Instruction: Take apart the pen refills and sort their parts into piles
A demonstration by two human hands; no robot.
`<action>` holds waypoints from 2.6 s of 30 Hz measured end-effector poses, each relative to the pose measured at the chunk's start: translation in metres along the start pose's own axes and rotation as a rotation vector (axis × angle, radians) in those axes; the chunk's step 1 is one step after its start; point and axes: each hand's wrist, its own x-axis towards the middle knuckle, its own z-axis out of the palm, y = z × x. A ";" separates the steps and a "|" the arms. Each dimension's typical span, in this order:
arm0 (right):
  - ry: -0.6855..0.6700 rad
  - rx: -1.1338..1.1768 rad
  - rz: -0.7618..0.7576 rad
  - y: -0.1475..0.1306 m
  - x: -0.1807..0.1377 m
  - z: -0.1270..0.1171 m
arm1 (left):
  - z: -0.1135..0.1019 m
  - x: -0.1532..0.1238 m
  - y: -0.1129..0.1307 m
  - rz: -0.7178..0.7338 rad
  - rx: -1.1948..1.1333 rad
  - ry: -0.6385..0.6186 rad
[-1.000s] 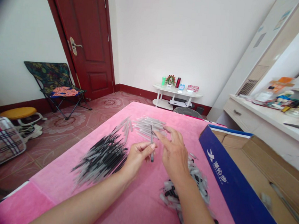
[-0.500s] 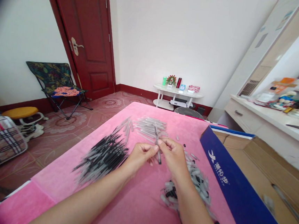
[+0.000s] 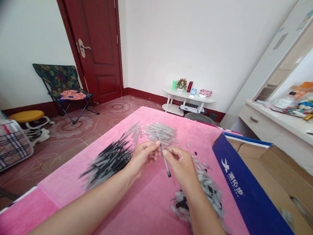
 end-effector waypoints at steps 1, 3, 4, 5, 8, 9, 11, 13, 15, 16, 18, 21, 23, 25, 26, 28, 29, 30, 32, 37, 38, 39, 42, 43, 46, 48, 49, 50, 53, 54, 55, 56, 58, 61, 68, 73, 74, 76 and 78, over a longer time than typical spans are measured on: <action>0.000 0.005 0.002 0.000 0.000 0.000 | 0.000 0.000 0.000 0.003 -0.002 -0.002; 0.002 0.015 0.006 -0.001 0.000 0.000 | -0.001 0.000 -0.001 0.010 -0.006 -0.007; 0.002 0.022 0.008 -0.001 0.000 0.000 | -0.002 0.000 -0.002 0.014 -0.011 -0.009; 0.001 0.029 0.010 -0.001 0.000 0.000 | -0.002 0.001 -0.002 0.017 -0.017 -0.014; -0.008 0.049 0.011 -0.002 0.000 0.000 | -0.003 0.001 -0.003 0.019 -0.038 -0.024; -0.011 0.052 0.011 -0.002 0.000 0.001 | -0.003 0.001 -0.003 0.020 -0.046 -0.027; -0.012 0.057 0.014 -0.002 0.000 0.000 | -0.003 0.000 -0.003 0.020 -0.067 -0.032; -0.016 0.070 0.018 -0.001 0.001 0.000 | -0.003 0.000 -0.002 0.007 -0.099 -0.041; -0.024 0.110 0.021 -0.001 0.001 0.000 | -0.002 0.000 0.000 -0.017 -0.157 -0.069; -0.028 0.140 0.025 0.000 0.000 -0.001 | -0.003 -0.001 0.001 -0.032 -0.198 -0.093; -0.033 0.213 0.035 0.002 0.000 -0.001 | -0.003 -0.001 0.001 -0.050 -0.294 -0.165; -0.031 0.291 0.060 0.004 -0.001 -0.003 | -0.006 -0.002 0.001 -0.027 -0.415 -0.312; -0.030 0.330 0.071 0.004 -0.002 -0.004 | -0.007 -0.003 0.001 -0.003 -0.461 -0.406; -0.025 0.372 0.076 0.003 -0.003 -0.005 | -0.007 -0.004 0.002 0.003 -0.500 -0.463; -0.022 0.390 0.079 0.002 -0.003 -0.005 | -0.007 -0.005 0.002 0.001 -0.520 -0.480; -0.017 0.415 0.087 0.002 -0.003 -0.005 | -0.006 -0.006 0.003 -0.002 -0.552 -0.504; -0.018 0.424 0.089 0.002 -0.003 -0.005 | -0.006 -0.006 0.004 -0.003 -0.563 -0.514; -0.020 0.432 0.093 0.002 -0.003 -0.005 | -0.006 -0.007 0.004 -0.005 -0.571 -0.522; -0.022 0.455 0.099 0.002 -0.002 -0.005 | -0.006 -0.007 0.003 -0.014 -0.579 -0.521; 0.027 0.524 0.143 0.003 0.000 -0.004 | -0.009 -0.002 -0.003 -0.066 -0.551 -0.362; 0.047 0.535 0.154 0.003 0.000 -0.005 | -0.009 -0.001 -0.005 -0.074 -0.531 -0.305; 0.070 0.544 0.164 0.004 0.000 -0.005 | -0.009 0.000 -0.007 -0.081 -0.501 -0.254; 0.114 0.565 0.187 0.006 0.002 -0.006 | -0.008 0.001 -0.011 -0.092 -0.376 -0.160; 0.116 0.573 0.186 0.007 0.002 -0.006 | -0.007 0.001 -0.012 -0.097 -0.338 -0.150; 0.102 0.600 0.168 0.012 0.004 -0.008 | -0.004 -0.002 -0.013 -0.113 -0.285 -0.159; 0.096 0.601 0.164 0.015 0.005 -0.009 | -0.002 -0.004 -0.012 -0.139 -0.274 -0.192; 0.092 0.596 0.168 0.017 0.006 -0.009 | -0.001 -0.005 -0.011 -0.161 -0.267 -0.210; 0.087 0.589 0.170 0.019 0.006 -0.010 | 0.000 -0.006 -0.011 -0.187 -0.257 -0.226; 0.048 0.584 0.172 0.021 0.006 -0.009 | 0.003 -0.007 -0.009 -0.240 -0.220 -0.248; 0.033 0.585 0.175 0.022 0.005 -0.008 | 0.003 -0.008 -0.009 -0.241 -0.205 -0.252; 0.020 0.582 0.179 0.022 0.005 -0.007 | 0.004 -0.008 -0.009 -0.238 -0.189 -0.256; 0.012 0.574 0.182 0.022 0.004 -0.005 | 0.004 -0.008 -0.009 -0.232 -0.170 -0.260; 0.003 0.533 0.176 0.023 0.004 -0.003 | 0.003 -0.009 -0.010 -0.222 -0.139 -0.255; -0.039 0.335 0.132 0.029 0.006 -0.009 | 0.001 -0.008 -0.015 -0.231 -0.135 -0.222; 0.271 -0.867 0.122 0.049 0.015 -0.070 | -0.004 -0.002 -0.029 -0.276 -0.270 -0.085; 0.106 -1.077 0.248 0.053 0.011 -0.086 | -0.005 0.000 -0.033 -0.284 -0.286 -0.055; 0.099 -1.089 0.255 0.055 0.011 -0.085 | -0.006 0.000 -0.033 -0.283 -0.287 -0.052; 0.095 -1.116 0.267 0.059 0.010 -0.082 | -0.006 0.000 -0.034 -0.280 -0.288 -0.041; 0.083 -1.141 0.283 0.065 0.010 -0.078 | -0.007 0.000 -0.035 -0.275 -0.291 -0.027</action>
